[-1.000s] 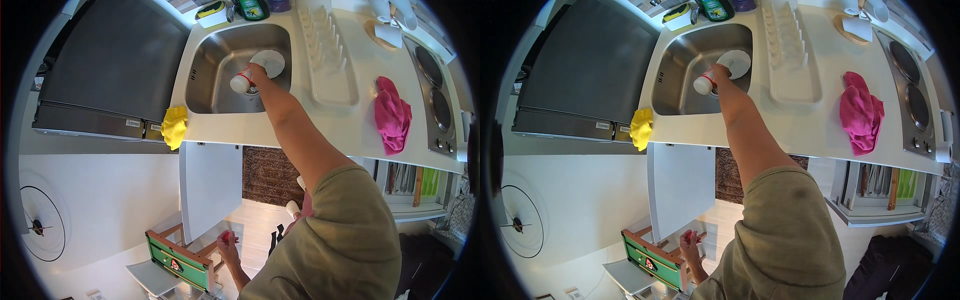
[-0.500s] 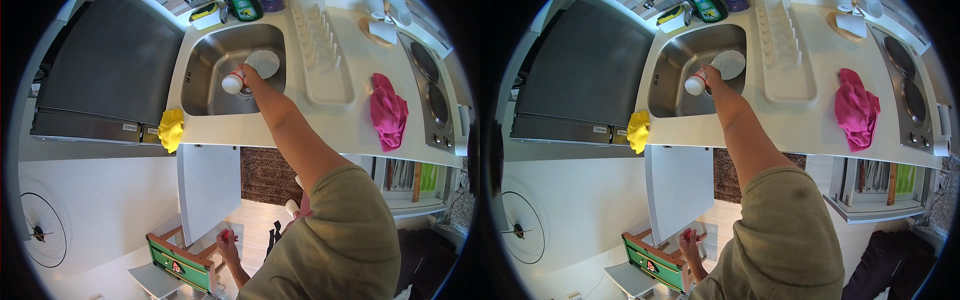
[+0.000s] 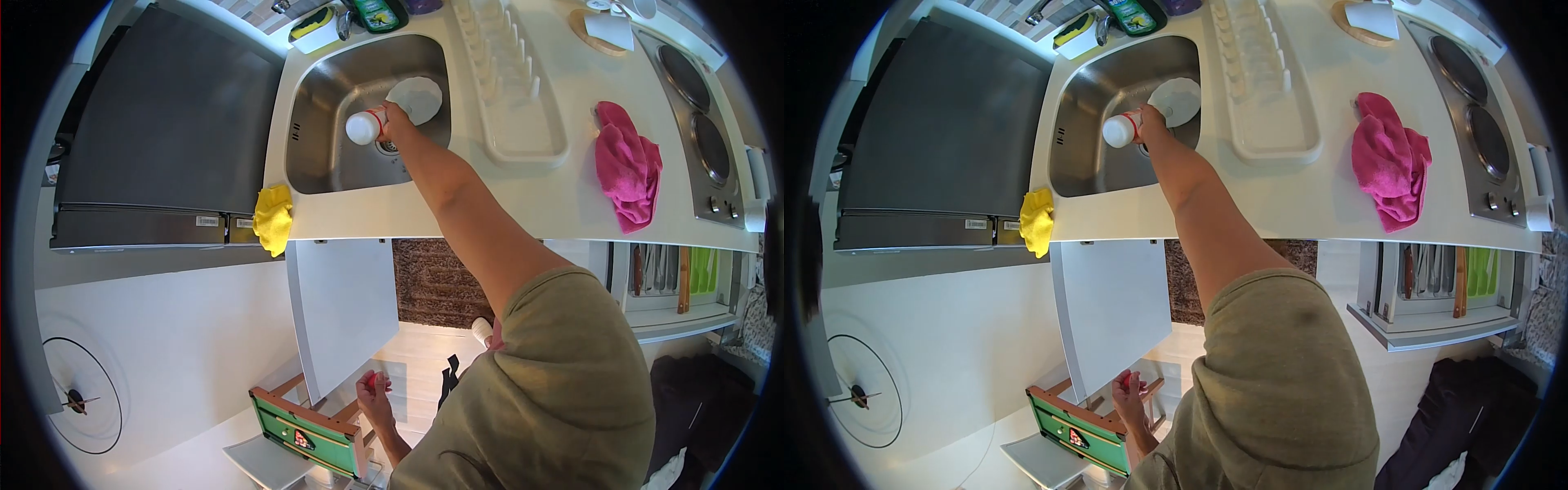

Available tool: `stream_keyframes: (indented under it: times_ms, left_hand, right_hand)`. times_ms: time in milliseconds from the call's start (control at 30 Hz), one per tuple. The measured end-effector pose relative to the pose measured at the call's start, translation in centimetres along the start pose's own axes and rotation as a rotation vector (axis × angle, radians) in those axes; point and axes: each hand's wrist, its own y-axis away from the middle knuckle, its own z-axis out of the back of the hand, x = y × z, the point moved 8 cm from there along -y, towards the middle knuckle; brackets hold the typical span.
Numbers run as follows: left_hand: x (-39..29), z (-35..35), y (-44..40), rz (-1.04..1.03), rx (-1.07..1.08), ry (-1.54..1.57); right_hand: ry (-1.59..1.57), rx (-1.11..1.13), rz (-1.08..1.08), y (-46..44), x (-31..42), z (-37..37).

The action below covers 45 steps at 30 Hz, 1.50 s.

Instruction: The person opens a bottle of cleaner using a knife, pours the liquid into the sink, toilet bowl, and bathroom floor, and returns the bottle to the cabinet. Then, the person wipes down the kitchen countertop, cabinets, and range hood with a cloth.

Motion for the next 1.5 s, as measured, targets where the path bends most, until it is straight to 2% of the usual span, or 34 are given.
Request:
stream_keyframes:
  times_ms: [200,400,533,633,700,900,1033,1100,1300,1433,1500]
  left_hand:
    - [-1.1,-0.3,0.0,-0.018,-0.003,-0.051]
    - [-0.6,0.4,-0.4,-0.012,-0.054,-0.176]
    - [-0.2,0.6,-0.5,-0.024,-0.077,-0.155]
    - [-0.8,0.6,-0.2,-0.031,-0.098,-0.210]
    - [0.1,0.7,-0.4,0.012,-0.081,-0.119]
    - [0.0,0.6,-0.4,0.010,-0.079,-0.132]
    - [-0.2,0.5,-0.3,-0.013,-0.097,-0.087]
    - [-0.1,0.8,-0.4,-0.042,-0.109,-0.181]
    - [-0.3,1.1,0.0,-0.054,-0.153,-0.132]
    - [-0.2,1.4,0.0,-0.083,-0.156,-0.058]
    - [0.3,1.6,0.2,-0.009,-0.161,-0.077]
  right_hand:
    - [-0.165,0.030,0.026,0.4,0.4,0.3]
    - [-0.152,-0.062,0.080,-0.9,1.0,1.4]
    - [-0.172,-0.014,0.117,-2.3,1.4,1.6]
    - [-0.192,-0.054,0.139,-0.2,2.3,1.5]
    - [-0.210,-0.137,0.150,2.0,2.6,1.7]
    - [-0.179,-0.247,0.165,-1.2,2.7,2.9]
    - [-0.199,-0.236,0.163,-1.9,2.6,2.9]
    - [-0.262,-0.203,0.218,-2.0,3.0,2.7]
    - [-0.105,-0.331,0.240,-5.3,4.0,4.2]
    - [-0.103,-0.303,0.255,-6.8,4.3,4.1]
    - [-0.076,-0.165,0.269,-8.3,4.3,3.3]
